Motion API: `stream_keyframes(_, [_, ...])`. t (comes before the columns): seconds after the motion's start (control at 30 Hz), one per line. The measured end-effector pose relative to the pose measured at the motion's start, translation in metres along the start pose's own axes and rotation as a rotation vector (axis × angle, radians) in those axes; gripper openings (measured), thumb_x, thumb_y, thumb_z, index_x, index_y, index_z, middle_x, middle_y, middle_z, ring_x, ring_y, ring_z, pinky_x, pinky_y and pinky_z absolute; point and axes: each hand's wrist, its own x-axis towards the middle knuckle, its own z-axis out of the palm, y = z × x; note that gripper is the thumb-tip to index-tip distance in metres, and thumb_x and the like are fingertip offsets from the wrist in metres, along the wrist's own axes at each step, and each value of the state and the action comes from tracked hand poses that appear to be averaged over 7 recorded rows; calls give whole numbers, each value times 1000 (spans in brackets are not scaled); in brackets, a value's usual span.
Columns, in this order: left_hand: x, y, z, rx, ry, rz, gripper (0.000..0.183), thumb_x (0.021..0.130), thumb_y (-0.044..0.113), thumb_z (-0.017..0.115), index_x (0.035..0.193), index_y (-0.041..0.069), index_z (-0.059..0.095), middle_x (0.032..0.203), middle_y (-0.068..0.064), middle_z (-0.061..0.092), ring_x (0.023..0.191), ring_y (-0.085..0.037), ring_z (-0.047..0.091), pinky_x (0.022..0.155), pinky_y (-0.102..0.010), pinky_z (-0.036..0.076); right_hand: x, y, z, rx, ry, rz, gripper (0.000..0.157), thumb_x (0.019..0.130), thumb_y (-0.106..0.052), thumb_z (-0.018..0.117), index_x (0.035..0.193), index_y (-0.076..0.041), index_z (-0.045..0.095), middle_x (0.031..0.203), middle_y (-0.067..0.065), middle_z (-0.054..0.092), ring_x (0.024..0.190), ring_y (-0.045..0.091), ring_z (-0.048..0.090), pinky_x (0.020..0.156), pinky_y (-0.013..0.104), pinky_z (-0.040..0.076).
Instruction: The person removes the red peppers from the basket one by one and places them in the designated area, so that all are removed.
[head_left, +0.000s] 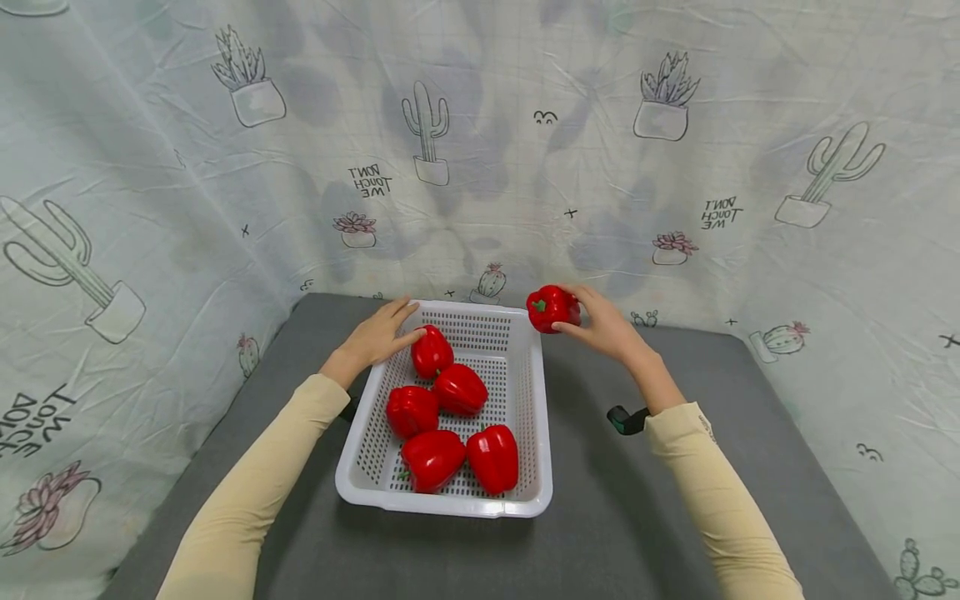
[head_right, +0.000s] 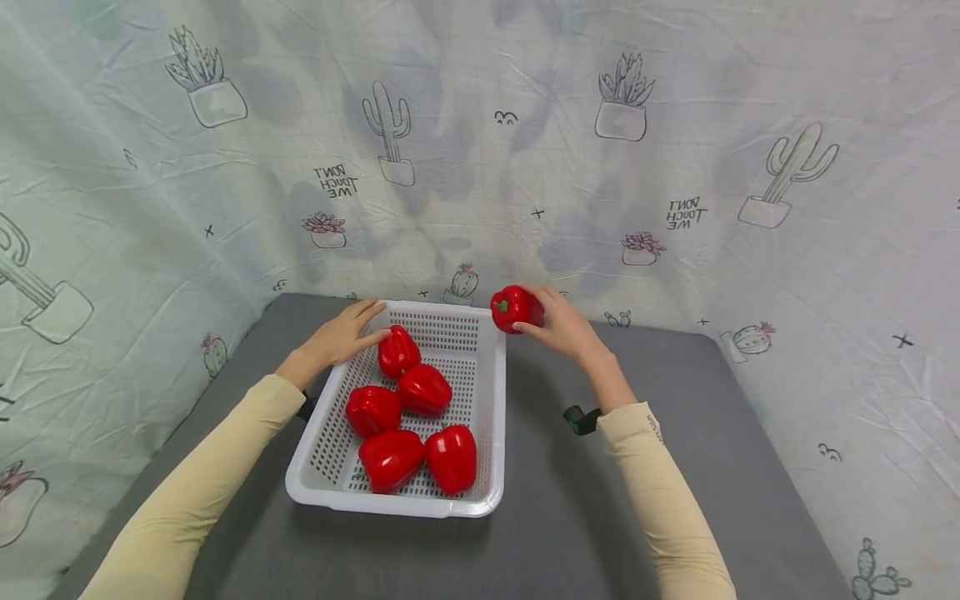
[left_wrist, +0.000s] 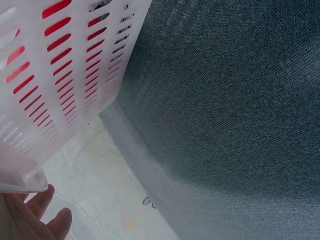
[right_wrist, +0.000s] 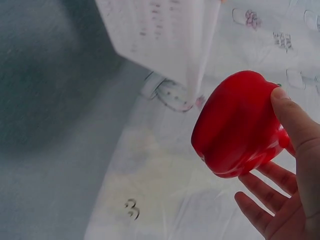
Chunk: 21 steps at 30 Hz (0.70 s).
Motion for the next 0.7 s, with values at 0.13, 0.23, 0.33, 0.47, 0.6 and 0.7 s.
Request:
stream_keyframes(0.13, [0,0,0,1,-5,-6,72,91,57,40,148,15,25,154,-12,18,139,-34,19,108,-56,23,-11,12,-4,5,2,31,68,83,-37,69,140,-16,38,139,9,43,122,29,44,93,50,45])
stream_keyframes(0.23, [0,1,-1,-4,-7,-6,73,91,56,41,148,14,25,154,-13,18,139,-34,18,108,-56,24,-18,21,-7,-20,7,50,69,83,-37,68,140,-15,39,139,11,43,121,31,44,92,51,46])
stream_keyframes(0.33, [0,1,-1,-5,-7,-6,72,91,56,41,148,14,25,154,-13,18,139,-34,19,108,-56,24,-26,28,-10,-40,14,63,69,82,-36,69,140,-13,39,136,14,44,118,32,46,89,51,47])
stream_keyframes(0.47, [-1,1,-1,-8,-5,-5,72,91,56,41,148,14,25,153,-13,19,139,-34,19,108,-56,24,-36,36,-13,-48,20,86,69,83,-35,69,141,-13,38,132,16,47,113,33,48,85,51,49])
stream_keyframes(0.6, [-1,0,-1,-15,-4,-6,72,91,55,41,148,15,25,153,-12,19,139,-34,20,107,-56,25,-46,48,-15,-71,19,111,69,84,-38,67,141,-13,38,132,17,47,114,33,47,87,54,47])
stream_keyframes(0.7, [-1,1,-1,-20,-2,-5,72,91,55,41,148,15,25,153,-12,19,139,-34,20,108,-56,25,-54,57,-16,-94,18,133,69,84,-39,67,140,-11,39,132,17,47,113,34,48,88,56,45])
